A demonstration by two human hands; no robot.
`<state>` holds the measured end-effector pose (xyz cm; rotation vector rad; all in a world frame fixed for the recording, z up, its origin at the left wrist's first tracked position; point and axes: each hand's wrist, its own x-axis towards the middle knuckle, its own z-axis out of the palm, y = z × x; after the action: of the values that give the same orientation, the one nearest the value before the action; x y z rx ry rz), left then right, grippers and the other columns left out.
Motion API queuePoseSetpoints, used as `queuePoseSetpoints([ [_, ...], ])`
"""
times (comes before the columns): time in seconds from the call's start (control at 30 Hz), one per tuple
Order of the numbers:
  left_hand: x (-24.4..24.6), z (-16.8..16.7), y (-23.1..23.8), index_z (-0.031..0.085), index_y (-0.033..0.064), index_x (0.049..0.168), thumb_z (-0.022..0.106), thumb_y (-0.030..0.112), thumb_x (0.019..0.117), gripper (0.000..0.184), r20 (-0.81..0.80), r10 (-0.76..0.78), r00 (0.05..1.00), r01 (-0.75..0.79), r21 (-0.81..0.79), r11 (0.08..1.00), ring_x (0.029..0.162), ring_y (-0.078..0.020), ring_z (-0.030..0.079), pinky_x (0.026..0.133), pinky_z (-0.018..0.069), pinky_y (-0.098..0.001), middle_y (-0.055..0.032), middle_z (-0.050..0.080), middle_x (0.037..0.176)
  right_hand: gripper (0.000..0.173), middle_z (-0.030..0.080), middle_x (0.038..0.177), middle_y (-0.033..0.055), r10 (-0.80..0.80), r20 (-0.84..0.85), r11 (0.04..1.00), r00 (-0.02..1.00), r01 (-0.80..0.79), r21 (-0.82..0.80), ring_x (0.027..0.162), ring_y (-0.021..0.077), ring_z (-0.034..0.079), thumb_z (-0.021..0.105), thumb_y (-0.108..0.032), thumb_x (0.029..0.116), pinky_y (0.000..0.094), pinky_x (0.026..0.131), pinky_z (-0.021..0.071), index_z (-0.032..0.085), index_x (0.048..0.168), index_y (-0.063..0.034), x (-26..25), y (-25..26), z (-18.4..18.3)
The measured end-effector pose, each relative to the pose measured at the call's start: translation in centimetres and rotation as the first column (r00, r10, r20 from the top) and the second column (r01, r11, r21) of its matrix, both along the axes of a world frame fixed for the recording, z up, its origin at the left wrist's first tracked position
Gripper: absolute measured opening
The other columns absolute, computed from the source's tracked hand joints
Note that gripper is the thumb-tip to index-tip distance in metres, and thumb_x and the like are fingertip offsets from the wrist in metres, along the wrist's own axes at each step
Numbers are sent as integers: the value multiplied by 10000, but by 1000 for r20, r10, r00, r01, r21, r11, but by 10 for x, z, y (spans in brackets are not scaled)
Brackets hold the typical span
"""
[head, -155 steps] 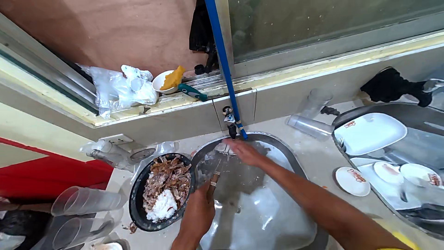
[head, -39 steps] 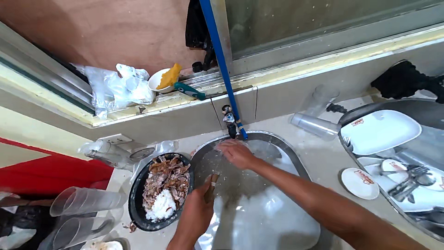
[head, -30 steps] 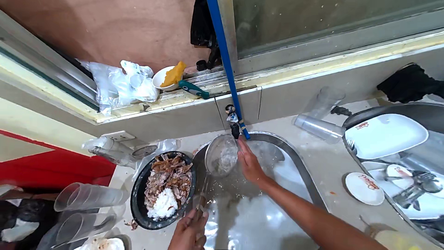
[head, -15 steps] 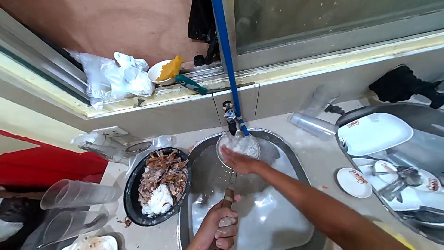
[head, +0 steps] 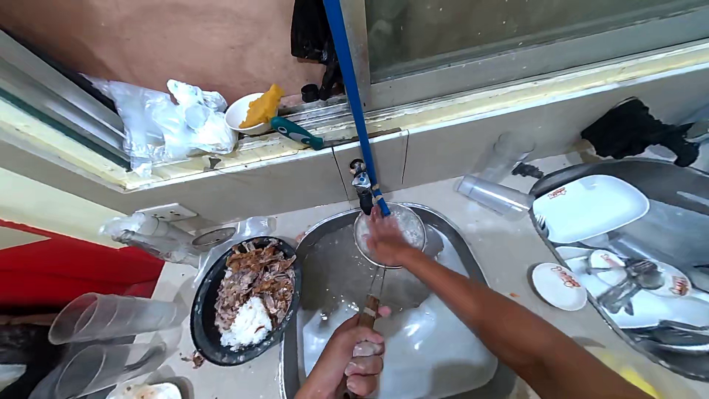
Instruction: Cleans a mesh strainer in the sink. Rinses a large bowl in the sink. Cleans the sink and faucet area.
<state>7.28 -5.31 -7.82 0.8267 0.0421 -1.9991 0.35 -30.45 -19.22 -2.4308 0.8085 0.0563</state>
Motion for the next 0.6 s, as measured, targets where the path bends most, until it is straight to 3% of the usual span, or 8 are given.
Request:
queuePoseSetpoints([
  [0.07,-5,0,3,446,124,1376,393,30,994,396,-17,20,1000,-20,11,1000,364,-2,403,340,371,-138,54,424,569,717,-28,1734,147,71,8,994,997,-72,88,1599,348,-59,225,-480,1119,590,1279,2,15,1656,-56,3,7,-4],
  [0.13,1,2,9,459,121,1367,390,44,996,385,-29,54,998,-53,16,998,367,-3,412,342,381,-135,49,435,578,679,28,1745,55,25,-45,1000,999,-25,-6,1605,311,-31,240,-484,1111,582,1282,15,75,1672,-137,3,3,-13],
  [0.23,-3,16,2,442,94,1354,380,20,1001,366,55,83,995,-86,49,995,366,-14,426,338,392,-149,45,432,570,703,-77,1725,168,72,32,994,997,-74,81,1586,393,-106,190,-465,1122,656,1246,-71,-7,1650,-44,18,14,-3],
  [0.33,-9,17,10,416,90,1390,409,-4,985,415,230,107,967,-123,59,991,369,-21,395,334,375,-165,44,408,572,639,77,1741,85,116,98,993,988,-112,-39,1606,295,56,264,-417,1126,559,1290,52,121,1666,-107,15,2,-22],
  [0.37,-9,19,10,411,90,1400,417,-6,984,426,282,117,952,-136,50,989,369,-26,392,334,375,-171,44,403,573,650,71,1743,78,35,85,997,996,-29,-66,1605,293,61,240,-442,1121,559,1284,73,103,1669,-121,16,1,-22],
  [0.43,-13,22,5,401,102,1380,406,-8,1003,393,367,136,920,-164,47,985,374,-35,376,335,372,-185,45,392,585,673,-3,1733,157,-18,190,997,982,2,83,1602,345,-25,192,-432,1126,579,1284,14,24,1656,-54,23,22,-10],
  [0.5,-12,19,6,400,107,1361,399,-7,1015,365,425,181,887,-221,47,974,376,-48,374,334,373,-200,33,397,593,620,81,1741,90,121,301,963,946,-185,193,1606,245,83,179,-410,1135,497,1307,115,103,1667,-100,17,38,0],
  [0.6,-1,18,19,410,111,1380,418,1,1003,393,461,183,868,-225,36,974,372,-52,375,329,373,-204,25,410,596,539,231,1717,-13,301,172,953,938,-299,-40,1572,160,231,256,-315,1134,454,1290,205,249,1653,-167,-5,11,-17],
])
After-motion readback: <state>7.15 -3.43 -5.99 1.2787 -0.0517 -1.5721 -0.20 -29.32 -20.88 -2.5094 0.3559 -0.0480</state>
